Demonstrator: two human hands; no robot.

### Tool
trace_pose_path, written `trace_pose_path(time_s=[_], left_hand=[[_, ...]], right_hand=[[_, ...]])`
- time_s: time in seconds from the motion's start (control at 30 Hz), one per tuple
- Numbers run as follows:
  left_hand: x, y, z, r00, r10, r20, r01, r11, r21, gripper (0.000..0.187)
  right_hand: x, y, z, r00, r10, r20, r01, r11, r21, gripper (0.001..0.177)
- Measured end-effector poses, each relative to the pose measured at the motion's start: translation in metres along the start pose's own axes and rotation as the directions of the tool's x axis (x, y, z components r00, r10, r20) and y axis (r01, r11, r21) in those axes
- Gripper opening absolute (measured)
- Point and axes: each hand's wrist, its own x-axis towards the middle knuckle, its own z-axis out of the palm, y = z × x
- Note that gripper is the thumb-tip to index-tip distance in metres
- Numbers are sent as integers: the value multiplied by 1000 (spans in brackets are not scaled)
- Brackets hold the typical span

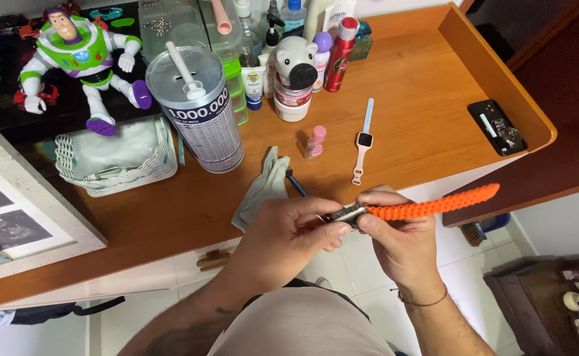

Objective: Cleaning a smartwatch and its orange band using a cloth on a dresser.

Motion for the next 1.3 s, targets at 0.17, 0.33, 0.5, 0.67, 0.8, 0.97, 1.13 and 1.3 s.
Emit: trace_pose_path(time_s=[0.17, 0.33, 0.5, 0.67, 0.8, 0.97, 1.13, 1.3], left_hand=[[8, -15, -1, 999, 7, -33, -11, 994, -111, 24], [21, -34, 4, 995, 17, -101, -41, 970, -239, 24], [28, -46, 9, 986, 16, -166, -77, 927, -368, 24], [34, -54, 10, 980, 48, -195, -124, 910, -396, 24], [36, -60, 10, 976, 46, -211, -127, 913, -387, 25], [40, -62, 11, 972, 37, -232, -126, 916, -380, 27], [42, -67, 12, 969, 39, -243, -136, 908, -396, 27], [43, -67, 12, 972, 74, -225, -166, 891, -422, 28]], right_hand=[[3, -6, 15, 996, -10, -94, -2, 992, -129, 30], [2, 1, 25, 958, -91, -271, 24, 970, -242, 36], [7, 2, 34, 902, -419, -105, 275, 745, -607, 33], [13, -4, 36, 928, -344, -142, 195, 775, -601, 27], [17, -6, 37, 932, -339, -127, 175, 728, -663, 28], [18, -9, 37, 930, -353, -106, 167, 659, -733, 24], [19, -9, 34, 944, -310, -116, 139, 690, -711, 23], [18, -3, 25, 969, -149, -197, 23, 848, -530, 20]])
